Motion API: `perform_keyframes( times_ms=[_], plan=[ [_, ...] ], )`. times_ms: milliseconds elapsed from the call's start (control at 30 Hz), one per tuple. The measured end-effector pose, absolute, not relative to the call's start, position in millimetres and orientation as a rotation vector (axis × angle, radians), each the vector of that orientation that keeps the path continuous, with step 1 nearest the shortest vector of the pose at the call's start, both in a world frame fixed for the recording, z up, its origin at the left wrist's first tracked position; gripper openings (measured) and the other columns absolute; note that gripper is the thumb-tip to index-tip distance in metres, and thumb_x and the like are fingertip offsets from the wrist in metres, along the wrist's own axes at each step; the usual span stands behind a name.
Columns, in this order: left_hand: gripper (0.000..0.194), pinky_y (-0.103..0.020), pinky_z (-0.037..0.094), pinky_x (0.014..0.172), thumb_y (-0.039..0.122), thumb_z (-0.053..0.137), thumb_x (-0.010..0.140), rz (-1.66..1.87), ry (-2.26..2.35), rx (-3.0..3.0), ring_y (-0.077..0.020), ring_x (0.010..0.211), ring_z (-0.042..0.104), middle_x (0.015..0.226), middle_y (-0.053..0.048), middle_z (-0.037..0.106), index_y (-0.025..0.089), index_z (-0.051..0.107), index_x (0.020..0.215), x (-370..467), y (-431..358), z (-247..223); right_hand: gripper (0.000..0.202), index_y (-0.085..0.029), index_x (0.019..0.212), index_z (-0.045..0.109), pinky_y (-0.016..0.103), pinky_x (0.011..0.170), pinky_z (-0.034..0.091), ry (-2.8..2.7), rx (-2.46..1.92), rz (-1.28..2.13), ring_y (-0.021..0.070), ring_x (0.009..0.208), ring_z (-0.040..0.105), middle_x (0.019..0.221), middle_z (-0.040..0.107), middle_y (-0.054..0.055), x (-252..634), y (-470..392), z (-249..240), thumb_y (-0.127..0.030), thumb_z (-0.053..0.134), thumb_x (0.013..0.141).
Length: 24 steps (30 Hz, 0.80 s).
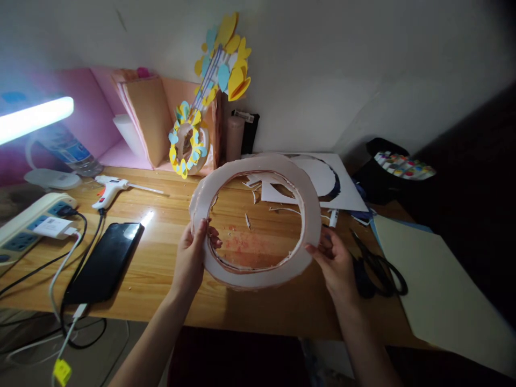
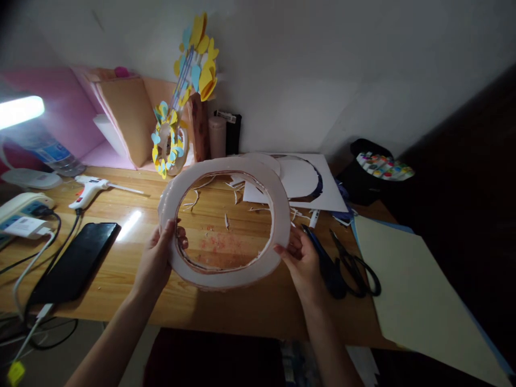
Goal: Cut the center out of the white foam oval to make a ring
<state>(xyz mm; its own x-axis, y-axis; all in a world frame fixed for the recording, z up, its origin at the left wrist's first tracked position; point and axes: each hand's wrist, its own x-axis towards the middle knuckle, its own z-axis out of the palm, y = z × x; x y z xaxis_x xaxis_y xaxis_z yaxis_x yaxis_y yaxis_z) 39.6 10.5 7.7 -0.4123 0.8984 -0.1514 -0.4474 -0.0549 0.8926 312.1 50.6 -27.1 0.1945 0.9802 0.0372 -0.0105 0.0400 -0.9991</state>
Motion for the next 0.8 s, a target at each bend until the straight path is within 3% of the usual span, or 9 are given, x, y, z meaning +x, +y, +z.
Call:
perform_keyframes(
  times_ms=[633, 800],
  plan=[
    [0.033, -0.023, 0.052, 0.063, 0.041, 0.071, 0.076, 1.632, 1.144, 0.549, -0.0101, 0.061, 0.063, 0.078, 0.0, 0.067, 0.018, 0.064, 0.098, 37.7, 8.3, 2.5, 0.054, -0.027, 0.107, 0.058, 0.035, 0.08, 0.053, -1.066, -1.216, 1.088, 0.0229, 0.092, 0.067, 0.101, 0.071, 0.004, 314.1, 49.6, -27.0, -0.035, 0.083, 0.06],
    [0.034, -0.026, 0.053, 0.074, 0.045, 0.071, 0.075, 1.612, 1.172, 0.529, -0.0132, 0.072, 0.067, 0.084, -0.003, 0.072, 0.018, 0.068, 0.096, 35.9, 8.0, -0.6, 0.052, -0.027, 0.107, 0.058, 0.034, 0.078, 0.053, -1.083, -1.197, 1.061, 0.0216, 0.088, 0.067, 0.099, 0.072, 0.003, 316.1, 49.8, -29.2, -0.035, 0.082, 0.061]
  ],
)
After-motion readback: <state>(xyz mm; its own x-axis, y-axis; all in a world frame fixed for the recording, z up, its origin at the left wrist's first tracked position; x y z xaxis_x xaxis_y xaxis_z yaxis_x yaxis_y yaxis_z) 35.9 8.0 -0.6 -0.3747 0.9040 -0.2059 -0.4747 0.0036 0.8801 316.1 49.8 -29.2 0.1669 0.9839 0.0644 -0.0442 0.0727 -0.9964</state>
